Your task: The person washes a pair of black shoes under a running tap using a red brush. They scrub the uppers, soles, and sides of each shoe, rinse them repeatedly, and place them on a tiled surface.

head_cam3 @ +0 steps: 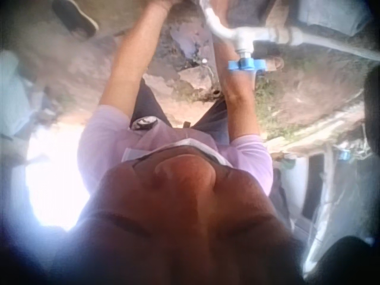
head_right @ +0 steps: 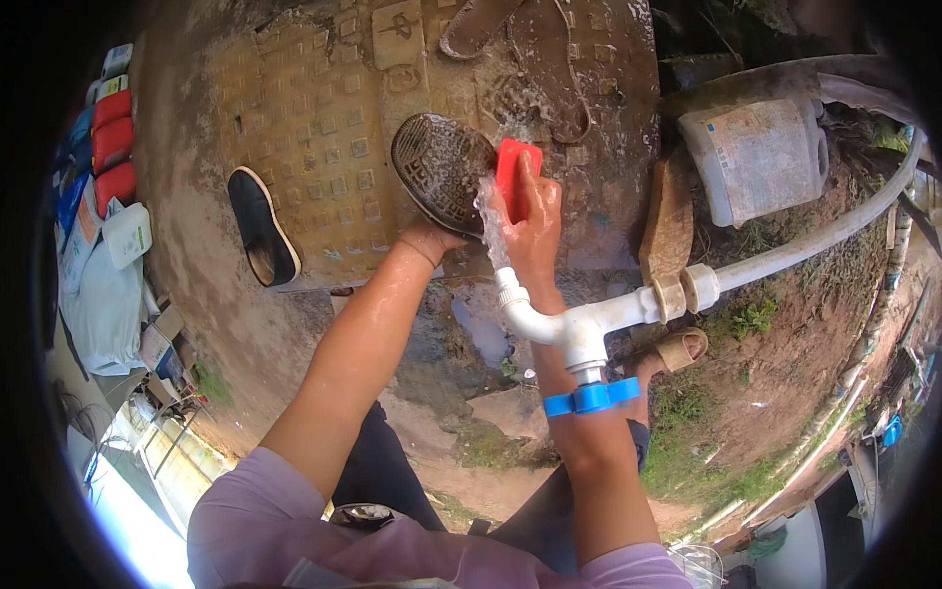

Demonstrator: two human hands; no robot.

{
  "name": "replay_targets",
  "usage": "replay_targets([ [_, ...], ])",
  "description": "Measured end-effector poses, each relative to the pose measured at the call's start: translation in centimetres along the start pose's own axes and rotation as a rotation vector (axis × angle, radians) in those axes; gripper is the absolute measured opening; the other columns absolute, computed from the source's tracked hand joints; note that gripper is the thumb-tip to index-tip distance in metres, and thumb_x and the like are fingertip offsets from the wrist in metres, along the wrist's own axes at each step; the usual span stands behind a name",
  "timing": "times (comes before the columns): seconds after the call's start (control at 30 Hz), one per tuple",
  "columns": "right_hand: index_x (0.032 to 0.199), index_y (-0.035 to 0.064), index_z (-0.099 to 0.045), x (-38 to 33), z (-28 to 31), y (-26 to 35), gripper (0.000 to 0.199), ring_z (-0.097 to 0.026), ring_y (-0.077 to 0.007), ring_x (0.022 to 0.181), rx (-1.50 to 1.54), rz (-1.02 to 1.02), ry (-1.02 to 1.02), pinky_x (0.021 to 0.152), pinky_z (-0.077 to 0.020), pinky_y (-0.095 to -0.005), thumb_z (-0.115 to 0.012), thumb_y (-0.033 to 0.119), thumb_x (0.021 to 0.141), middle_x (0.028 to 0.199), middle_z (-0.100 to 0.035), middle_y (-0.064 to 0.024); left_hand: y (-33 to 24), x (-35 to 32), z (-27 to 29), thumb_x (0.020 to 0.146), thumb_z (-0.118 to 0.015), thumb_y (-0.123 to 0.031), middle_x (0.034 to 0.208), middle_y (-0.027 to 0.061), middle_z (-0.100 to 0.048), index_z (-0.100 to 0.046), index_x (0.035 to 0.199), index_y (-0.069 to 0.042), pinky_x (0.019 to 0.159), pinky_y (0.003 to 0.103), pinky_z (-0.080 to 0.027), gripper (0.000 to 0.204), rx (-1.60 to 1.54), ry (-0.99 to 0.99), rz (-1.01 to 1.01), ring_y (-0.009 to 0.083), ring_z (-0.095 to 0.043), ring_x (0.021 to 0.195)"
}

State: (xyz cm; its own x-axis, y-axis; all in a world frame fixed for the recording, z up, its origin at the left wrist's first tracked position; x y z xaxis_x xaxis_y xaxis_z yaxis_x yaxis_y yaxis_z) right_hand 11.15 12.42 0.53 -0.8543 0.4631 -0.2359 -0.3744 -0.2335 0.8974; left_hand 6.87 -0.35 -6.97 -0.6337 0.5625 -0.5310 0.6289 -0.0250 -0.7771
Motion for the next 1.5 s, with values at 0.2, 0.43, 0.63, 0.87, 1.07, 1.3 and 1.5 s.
replay_targets([
  [0.2,0.134,0.0085,-0.059,-1.1,-0.4,1.7,0.054,-0.059,-0.0296,0.099,-0.187,0.303,0.105,0.085,-0.0498,-0.0383,-0.074,0.024,0.084,0.11,-0.058,-0.0166,1.9,-1.0,-1.4,0.099,-0.043,-0.04,0.128,0.0115,-0.058,-0.053,0.13,-0.007,0.104,0.043,-0.042,0.046,-0.284,0.048,0.087,0.0287,-0.055,0.117],
  [0.43,0.135,0.0061,-0.058,-4.0,1.2,-2.8,0.052,-0.061,-0.0314,0.101,0.028,-0.125,0.074,0.086,-0.0508,-0.0386,-0.072,0.017,0.086,0.113,-0.057,-0.0204,1.9,-1.2,0.3,0.1,-0.045,-0.034,0.123,0.0109,-0.06,-0.054,0.126,-0.006,0.099,0.041,-0.047,0.039,-0.402,-0.04,0.105,0.0274,-0.057,0.111],
  [0.63,0.132,0.0018,-0.059,-4.1,1.2,-6.7,0.046,-0.062,-0.0258,0.095,0.247,-0.2,0.034,0.086,-0.0502,-0.0347,-0.068,0.023,0.092,0.106,-0.062,-0.0173,-2.5,-1.0,-0.5,0.101,-0.044,-0.026,0.111,0.008,-0.066,-0.061,0.115,-0.004,0.091,0.04,-0.052,0.031,-0.651,-0.559,0.002,0.024,-0.063,0.1],
  [0.87,0.145,0.0047,-0.045,-8.0,4.5,-9.2,0.056,-0.058,-0.0127,0.069,0.536,-0.465,-0.133,0.059,-0.0489,-0.0264,-0.066,0.019,0.095,0.103,-0.064,-0.0076,-6.5,1.8,-4.8,0.097,-0.057,-0.017,0.118,0.011,-0.063,-0.06,0.108,-0.003,0.094,0.04,-0.047,0.018,-0.875,-0.401,-0.081,0.0264,-0.059,0.109],
  [1.07,0.14,0.0008,-0.05,2.6,3.3,-5.8,0.06,-0.059,-0.0329,0.112,0.08,0.098,-0.139,0.094,-0.0483,-0.0409,-0.07,0.03,0.091,0.123,-0.059,-0.0222,-3.0,4.8,-5.1,0.096,-0.055,-0.019,0.121,0.01,-0.057,-0.049,0.122,-0.01,0.091,0.04,-0.047,0.028,-0.773,-0.366,-0.109,0.0241,-0.058,0.108],
  [1.3,0.141,0.0075,-0.052,1.6,-1.2,-5.9,0.059,-0.054,-0.0407,0.107,-0.179,0.245,-0.061,0.093,-0.0463,-0.0435,-0.07,0.026,0.088,0.119,-0.05,-0.0253,-3.9,6.6,-2.3,0.099,-0.055,-0.036,0.096,0.0087,-0.068,-0.06,0.104,-0.005,0.07,0.036,-0.053,0.032,-0.482,-0.298,0.176,0.0194,-0.065,0.077],
  [1.5,0.14,0.0019,-0.05,-3.8,-3.6,-6.2,0.058,-0.054,-0.0348,0.109,-0.277,0.143,0.193,0.096,-0.0435,-0.0439,-0.067,0.027,0.091,0.121,-0.049,-0.0219,-1.0,-0.8,-0.9,0.099,-0.057,-0.042,0.109,0.012,-0.065,-0.058,0.114,-0.003,0.078,0.036,-0.054,0.042,-0.699,-0.507,-0.029,0.0228,-0.065,0.088],
])
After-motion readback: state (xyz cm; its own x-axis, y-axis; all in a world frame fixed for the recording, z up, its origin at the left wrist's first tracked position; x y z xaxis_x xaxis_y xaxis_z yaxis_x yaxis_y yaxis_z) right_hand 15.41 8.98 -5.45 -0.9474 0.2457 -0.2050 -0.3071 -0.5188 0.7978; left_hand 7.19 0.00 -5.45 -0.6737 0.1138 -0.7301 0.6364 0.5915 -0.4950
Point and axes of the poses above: each hand's wrist, its own x-axis towards the middle knuckle, its own z-axis out of the back of the hand, y = z × x, the point moved 4 cm from there along x, towards the middle knuckle
